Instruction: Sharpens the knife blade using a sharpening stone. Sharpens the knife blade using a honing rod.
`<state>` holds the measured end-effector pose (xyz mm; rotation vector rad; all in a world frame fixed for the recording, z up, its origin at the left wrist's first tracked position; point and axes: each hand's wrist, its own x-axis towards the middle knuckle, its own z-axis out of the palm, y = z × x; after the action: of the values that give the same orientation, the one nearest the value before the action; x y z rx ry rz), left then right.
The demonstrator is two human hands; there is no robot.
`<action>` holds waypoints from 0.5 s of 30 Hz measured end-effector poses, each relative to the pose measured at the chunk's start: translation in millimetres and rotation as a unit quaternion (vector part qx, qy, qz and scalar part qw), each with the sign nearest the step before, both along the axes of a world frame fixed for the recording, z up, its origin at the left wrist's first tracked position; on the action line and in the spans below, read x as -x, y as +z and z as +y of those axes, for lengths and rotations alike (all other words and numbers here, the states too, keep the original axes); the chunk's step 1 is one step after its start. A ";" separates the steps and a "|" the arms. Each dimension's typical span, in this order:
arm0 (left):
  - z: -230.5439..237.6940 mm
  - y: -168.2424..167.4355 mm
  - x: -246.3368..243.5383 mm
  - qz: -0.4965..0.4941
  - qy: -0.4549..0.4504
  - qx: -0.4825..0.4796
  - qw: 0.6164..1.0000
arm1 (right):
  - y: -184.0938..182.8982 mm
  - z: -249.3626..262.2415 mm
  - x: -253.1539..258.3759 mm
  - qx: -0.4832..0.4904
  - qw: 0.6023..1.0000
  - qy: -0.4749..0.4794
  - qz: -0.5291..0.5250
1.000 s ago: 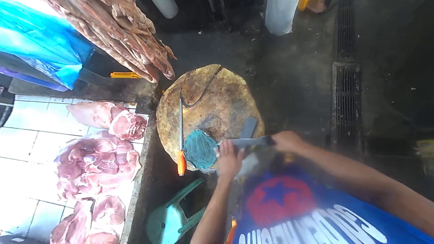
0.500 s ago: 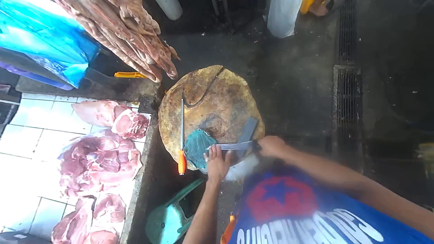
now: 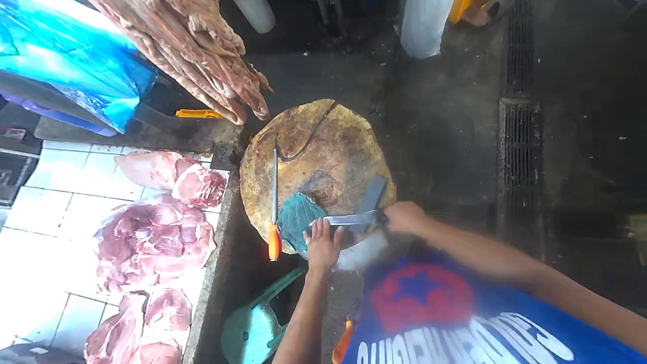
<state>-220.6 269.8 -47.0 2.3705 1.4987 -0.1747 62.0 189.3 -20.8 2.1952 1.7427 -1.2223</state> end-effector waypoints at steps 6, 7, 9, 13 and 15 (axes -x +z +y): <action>-36.4 1.5 -138.7 -0.046 -0.129 -0.013 0.991 | -3.1 -100.4 -107.8 0.011 0.991 -0.117 -0.062; -40.1 -7.0 -162.7 -0.070 -0.159 -0.031 0.984 | -2.5 -117.6 -123.4 0.018 0.986 -0.143 -0.085; -42.9 -14.5 -180.9 -0.082 -0.190 -0.027 0.978 | 4.3 -136.2 -125.1 0.024 0.979 -0.171 -0.108; -40.1 -2.4 -120.1 -0.049 -0.137 0.018 0.989 | 11.5 -113.9 -77.1 0.034 0.989 -0.132 -0.059; -42.8 5.8 -101.3 -0.017 -0.123 0.047 0.991 | 4.9 -111.7 -65.6 0.040 0.991 -0.125 -0.039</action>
<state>-119.4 227.0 -41.2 2.4613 1.1534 -0.2557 127.6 77.6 -15.9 2.4339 1.3963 -1.2097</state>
